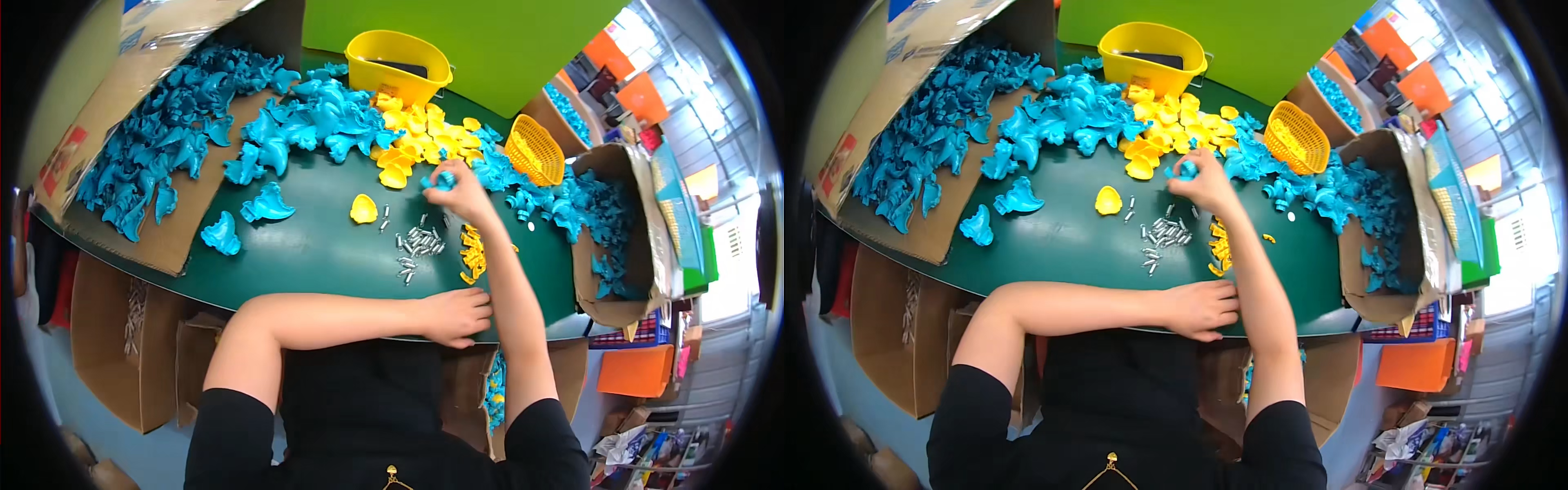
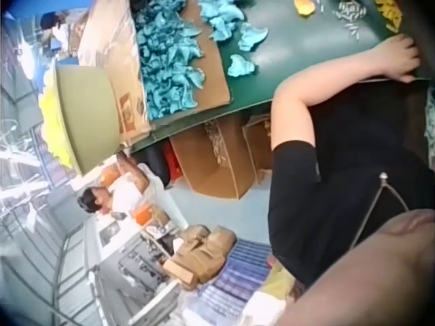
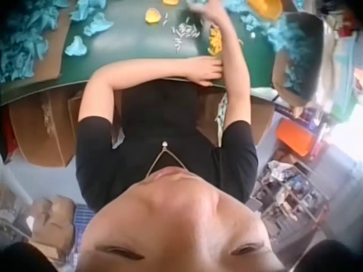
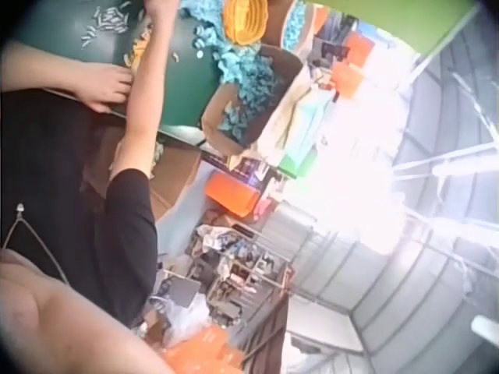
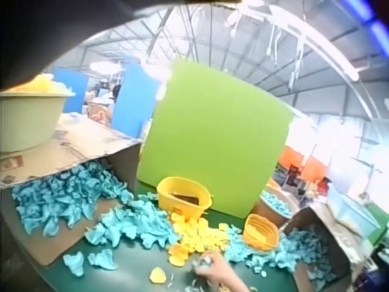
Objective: Assembling plastic toy components into finished products on a workbench.
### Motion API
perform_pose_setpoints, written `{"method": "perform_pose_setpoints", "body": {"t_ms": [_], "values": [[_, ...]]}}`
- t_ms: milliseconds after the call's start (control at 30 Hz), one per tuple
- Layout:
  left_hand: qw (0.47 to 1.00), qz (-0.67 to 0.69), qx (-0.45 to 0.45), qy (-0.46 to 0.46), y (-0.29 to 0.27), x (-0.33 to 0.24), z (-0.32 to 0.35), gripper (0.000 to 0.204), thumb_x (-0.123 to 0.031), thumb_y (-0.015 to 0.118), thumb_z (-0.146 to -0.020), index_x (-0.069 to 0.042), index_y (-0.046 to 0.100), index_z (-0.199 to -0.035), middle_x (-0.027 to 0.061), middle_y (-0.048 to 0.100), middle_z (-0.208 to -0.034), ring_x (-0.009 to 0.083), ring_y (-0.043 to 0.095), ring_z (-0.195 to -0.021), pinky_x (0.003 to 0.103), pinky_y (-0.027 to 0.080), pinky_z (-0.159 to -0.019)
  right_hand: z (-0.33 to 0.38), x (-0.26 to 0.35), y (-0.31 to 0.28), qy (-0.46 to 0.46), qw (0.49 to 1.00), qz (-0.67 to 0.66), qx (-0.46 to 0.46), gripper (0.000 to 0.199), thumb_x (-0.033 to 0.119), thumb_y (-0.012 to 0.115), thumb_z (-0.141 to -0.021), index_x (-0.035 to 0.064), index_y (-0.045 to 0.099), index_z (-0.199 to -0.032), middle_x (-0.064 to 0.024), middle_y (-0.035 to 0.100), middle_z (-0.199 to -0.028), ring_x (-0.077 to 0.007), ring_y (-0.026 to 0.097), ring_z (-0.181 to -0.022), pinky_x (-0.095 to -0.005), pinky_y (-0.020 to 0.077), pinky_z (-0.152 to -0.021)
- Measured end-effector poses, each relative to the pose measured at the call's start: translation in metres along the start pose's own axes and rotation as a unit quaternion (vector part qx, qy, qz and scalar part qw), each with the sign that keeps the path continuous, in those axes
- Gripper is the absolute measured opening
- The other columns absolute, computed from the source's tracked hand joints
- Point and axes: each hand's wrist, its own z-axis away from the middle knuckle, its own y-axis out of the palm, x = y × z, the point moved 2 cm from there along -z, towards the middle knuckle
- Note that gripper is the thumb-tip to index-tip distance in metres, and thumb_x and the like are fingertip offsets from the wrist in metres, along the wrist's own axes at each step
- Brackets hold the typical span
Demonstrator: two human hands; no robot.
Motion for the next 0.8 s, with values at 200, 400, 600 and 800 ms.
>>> {"method": "perform_pose_setpoints", "body": {"t_ms": [200, 400, 600, 800], "values": [[0.997, 0.0, -0.068, 0.031, 0.014, 0.004, 0.005, 0.054, -0.033, 0.071, -0.08, 0.0, 0.061, -0.122, 0.0186, 0.064, -0.123, 0.0376, 0.057, -0.118, 0.047, 0.044, -0.103, 0.016, 0.041, 0.037, 0.018, 0.986, 0.165, 0.025, 0.042, 0.035, 0.082, -0.079, 0.0194, 0.068, -0.115, -0.0153, 0.044, -0.138, -0.0415, 0.037, -0.131, -0.0478, 0.0356, -0.111], [0.988, 0.07, -0.123, 0.053, 0.003, 0.002, 0.004, 0.055, -0.028, 0.071, -0.08, -0.002, 0.058, -0.127, 0.019, 0.06, -0.127, 0.0389, 0.054, -0.121, 0.047, 0.041, -0.107, 0.043, 0.024, 0.023, 0.032, 0.994, 0.107, -0.017, 0.04, 0.024, 0.075, -0.087, 0.0224, 0.067, -0.126, -0.0161, 0.048, -0.145, -0.0367, 0.044, -0.134, -0.0457, 0.0402, -0.109], [0.984, 0.021, -0.155, 0.089, -0.002, 0.002, 0.005, 0.042, -0.026, 0.069, -0.079, -0.002, 0.065, -0.113, 0.0145, 0.064, -0.118, 0.0335, 0.057, -0.115, 0.046, 0.042, -0.104, 0.055, 0.013, -0.001, 0.139, 0.984, -0.074, -0.082, 0.034, -0.001, 0.07, -0.086, 0.0124, 0.071, -0.117, -0.0071, 0.068, -0.12, -0.0174, 0.067, -0.099, -0.0295, 0.0542, -0.078], [0.995, 0.032, -0.084, 0.034, 0.003, 0.004, 0.003, 0.027, -0.025, 0.07, -0.077, -0.003, 0.07, -0.091, 0.0103, 0.068, -0.098, 0.0285, 0.06, -0.099, 0.041, 0.047, -0.094, 0.056, 0.014, -0.01, 0.179, 0.979, -0.05, -0.079, 0.02, 0.008, 0.075, -0.084, 0.0052, 0.073, -0.104, -0.0078, 0.072, -0.098, -0.017, 0.067, -0.087, -0.0304, 0.051, -0.068]]}}
